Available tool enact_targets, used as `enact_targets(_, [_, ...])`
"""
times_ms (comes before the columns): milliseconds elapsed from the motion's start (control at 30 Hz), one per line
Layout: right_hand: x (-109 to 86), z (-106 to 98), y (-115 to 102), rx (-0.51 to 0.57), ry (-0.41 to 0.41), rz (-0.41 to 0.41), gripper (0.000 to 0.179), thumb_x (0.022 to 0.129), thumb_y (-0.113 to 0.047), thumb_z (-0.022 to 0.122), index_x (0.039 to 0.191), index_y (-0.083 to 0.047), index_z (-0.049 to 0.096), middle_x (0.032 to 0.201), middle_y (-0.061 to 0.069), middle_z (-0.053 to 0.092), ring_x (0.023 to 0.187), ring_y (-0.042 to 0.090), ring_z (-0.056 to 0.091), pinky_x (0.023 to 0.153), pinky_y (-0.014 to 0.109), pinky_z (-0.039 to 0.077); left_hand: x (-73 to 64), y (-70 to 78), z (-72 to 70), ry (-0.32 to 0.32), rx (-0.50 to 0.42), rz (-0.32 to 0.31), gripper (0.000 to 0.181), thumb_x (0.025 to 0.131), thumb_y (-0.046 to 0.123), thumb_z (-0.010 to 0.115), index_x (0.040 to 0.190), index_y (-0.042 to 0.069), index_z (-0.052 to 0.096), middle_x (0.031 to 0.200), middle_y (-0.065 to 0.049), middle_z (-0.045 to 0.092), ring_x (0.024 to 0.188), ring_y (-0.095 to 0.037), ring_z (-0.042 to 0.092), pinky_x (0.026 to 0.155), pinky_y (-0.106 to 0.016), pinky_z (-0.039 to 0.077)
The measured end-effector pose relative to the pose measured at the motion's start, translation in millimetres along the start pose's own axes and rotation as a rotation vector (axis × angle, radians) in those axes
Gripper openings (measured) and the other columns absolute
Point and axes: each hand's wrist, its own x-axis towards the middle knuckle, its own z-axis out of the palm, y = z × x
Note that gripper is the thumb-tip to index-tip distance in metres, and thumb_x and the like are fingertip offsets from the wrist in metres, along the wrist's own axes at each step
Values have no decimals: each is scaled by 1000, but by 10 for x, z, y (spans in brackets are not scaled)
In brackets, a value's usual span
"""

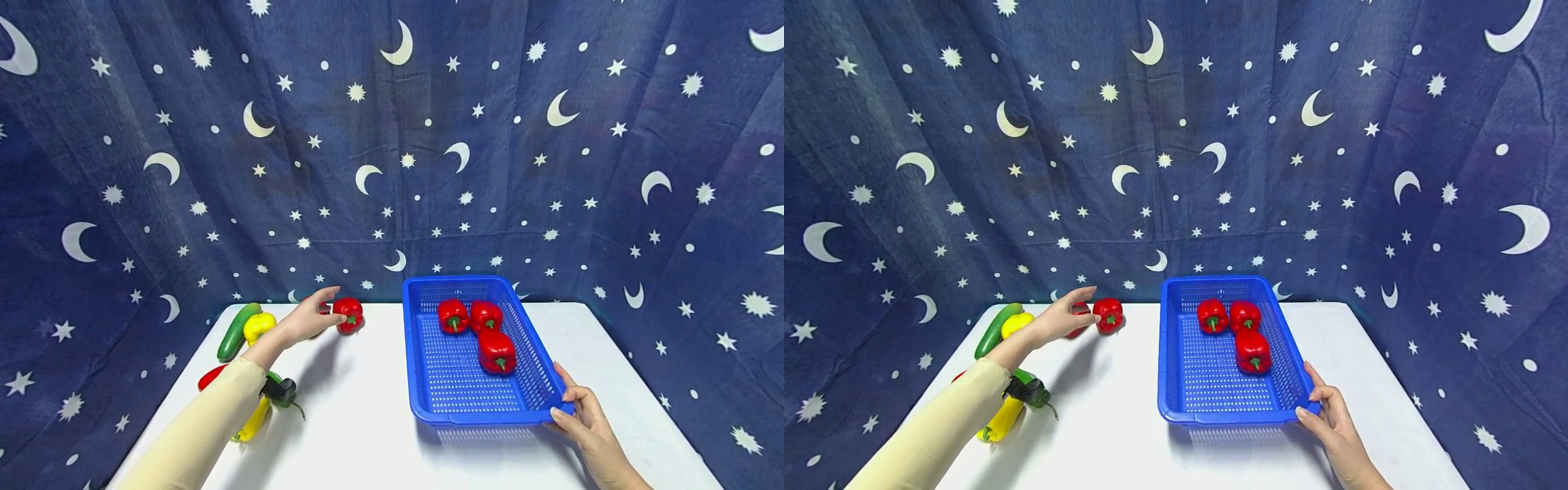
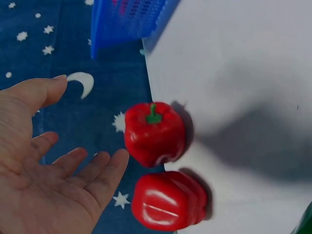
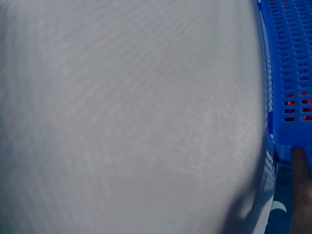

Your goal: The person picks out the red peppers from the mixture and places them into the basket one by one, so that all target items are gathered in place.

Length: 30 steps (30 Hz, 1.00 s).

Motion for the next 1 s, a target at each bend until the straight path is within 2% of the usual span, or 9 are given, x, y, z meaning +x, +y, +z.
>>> enact_targets(200, [-20,-7,-3,6,0,-22,18,105,2,49,114,-5,35,170,-4,15,132,-7,34,92,22,53,128,-73,0,9,102,-32,71,96,24,70,156,4,38,157,-24,39,132,-42,48,109,-54,41])
enact_targets(300, [-23,-10,-4,-1,5,-23,17,105,2,49,114,-5,36,170,-4,15,133,-7,34,92,23,53,197,-77,10,13,159,-48,66,96,23,70,153,4,43,149,-23,47,125,-40,52,106,-52,44])
enact_targets(367, [-24,-11,1,-3,3,-27,17,105,2,48,114,-4,35,170,-1,14,133,-7,35,92,24,53,239,-76,18,11,192,-54,63,96,22,70,152,4,46,133,-22,57,111,-36,56,96,-47,48])
enact_targets(433, [-24,-12,5,-2,2,-32,17,105,2,48,114,-3,34,170,0,14,133,-8,36,92,24,54,280,-77,31,10,212,-67,61,96,22,69,150,4,49,116,-21,60,95,-30,56,84,-41,48])
enact_targets(500, [-25,-13,10,6,-4,-38,16,105,3,47,114,-2,34,170,1,14,133,-8,37,92,25,54,312,-78,48,4,223,-77,59,96,22,69,149,4,50,112,-21,61,89,-27,54,79,-38,46])
enact_targets(567, [-23,-15,14,13,-6,-47,16,105,4,46,113,-1,34,170,1,14,133,-7,36,93,25,54,336,-83,69,-2,233,-80,58,96,21,69,148,3,51,122,-25,62,95,-29,57,83,-39,49])
enact_targets(633, [-20,-15,16,21,-9,-52,16,105,4,46,114,-1,34,170,0,14,134,-7,35,93,25,54,360,-94,93,0,260,-69,57,95,20,69,147,1,52,136,-25,58,112,-34,58,95,-44,49])
enact_targets(767, [-19,-7,18,25,-11,-48,16,105,4,46,114,-4,35,170,-1,14,134,-7,34,93,25,53,406,-132,132,2,280,-51,56,96,17,67,146,-2,51,146,-27,51,135,-42,48,112,-54,38])
enact_targets(1000, [-18,6,9,9,0,-38,16,105,3,46,114,-1,34,171,2,12,135,-7,33,94,23,52,506,-192,164,-21,311,-37,53,96,10,65,146,-4,50,143,-27,53,133,-41,49,112,-55,38])
